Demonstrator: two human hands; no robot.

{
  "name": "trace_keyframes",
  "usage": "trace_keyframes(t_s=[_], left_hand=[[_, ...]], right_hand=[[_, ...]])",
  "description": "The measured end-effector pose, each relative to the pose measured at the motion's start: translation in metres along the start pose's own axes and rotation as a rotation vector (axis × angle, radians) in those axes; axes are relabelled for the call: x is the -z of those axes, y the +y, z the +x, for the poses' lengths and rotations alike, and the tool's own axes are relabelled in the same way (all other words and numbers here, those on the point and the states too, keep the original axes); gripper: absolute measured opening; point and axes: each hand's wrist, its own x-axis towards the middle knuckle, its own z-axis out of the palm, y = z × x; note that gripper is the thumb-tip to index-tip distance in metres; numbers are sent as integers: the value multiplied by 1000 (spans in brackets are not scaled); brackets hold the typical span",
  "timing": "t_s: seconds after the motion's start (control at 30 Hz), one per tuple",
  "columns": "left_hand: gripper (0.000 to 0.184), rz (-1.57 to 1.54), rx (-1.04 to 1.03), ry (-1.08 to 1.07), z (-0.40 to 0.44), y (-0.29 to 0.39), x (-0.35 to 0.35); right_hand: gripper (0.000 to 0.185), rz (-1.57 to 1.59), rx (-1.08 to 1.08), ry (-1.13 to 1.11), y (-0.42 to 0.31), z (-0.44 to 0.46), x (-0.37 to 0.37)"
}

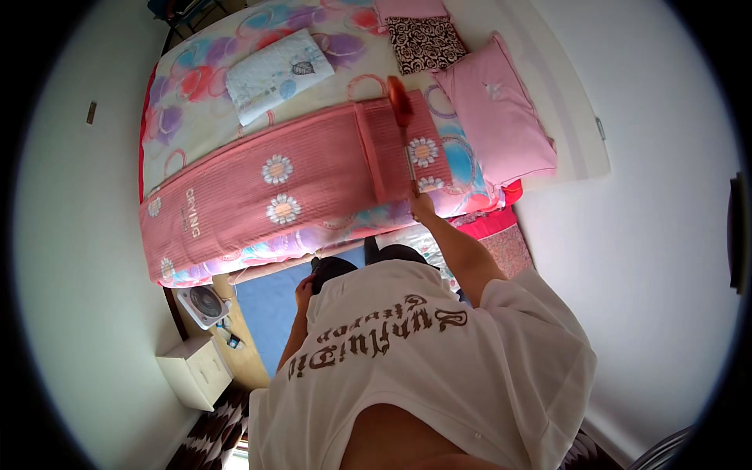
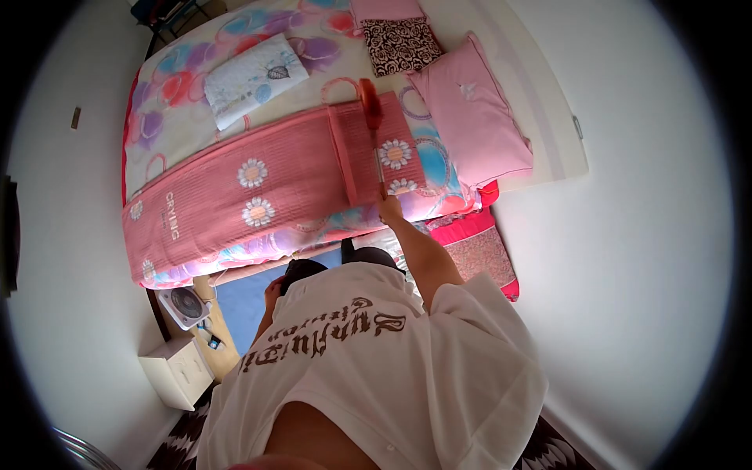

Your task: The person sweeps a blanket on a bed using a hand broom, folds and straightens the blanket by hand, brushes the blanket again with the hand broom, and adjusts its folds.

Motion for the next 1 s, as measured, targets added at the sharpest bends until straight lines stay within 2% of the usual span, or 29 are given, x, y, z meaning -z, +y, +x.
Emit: trace_keyframes(t_s=[0.1, 0.2, 0.23, 0.3, 0.43, 0.5, 0.6, 0.7, 0.8, 0.83, 0.9, 1.0], left_hand=[[38, 33, -15, -29, 4, -7, -1], [38, 25, -46, -39, 6, -17, -1], [39, 15, -23, -53, 10, -18, 1], [39, 11, -5, -71, 19, -19, 3], [39, 36, -59, -98, 21, -24, 4], [39, 35, -65, -106, 21, -19, 4], [38, 41, -19, -114, 23, -15, 9], [38, 24, -60, -99, 25, -16, 8], [37, 45, -80, -73, 16, -1, 12], [37, 99, -43, -32, 11, 11, 16], [36, 146, 4, 27, 5, 16, 26], [35, 172, -68, 156, -1, 6, 42]], right_hand=[[57, -49, 66, 75, 1, -11, 8], [41, 525, -193, -159, 2, 1, 19], [41, 534, -195, -156, 8, -2, 20], [49, 81, -29, 48, 4, -35, 28], [48, 95, -56, 17, 50, -52, 20], [49, 326, -236, -79, 55, -63, 20], [49, 220, -136, -9, 66, -89, 22], [48, 111, -69, 56, 97, -99, 20], [44, 255, -308, -106, 101, -97, 25], [44, 239, -304, -118, 98, -93, 25], [40, 414, -324, -73, 89, -87, 20], [41, 444, -360, -89, 81, -89, 6]])
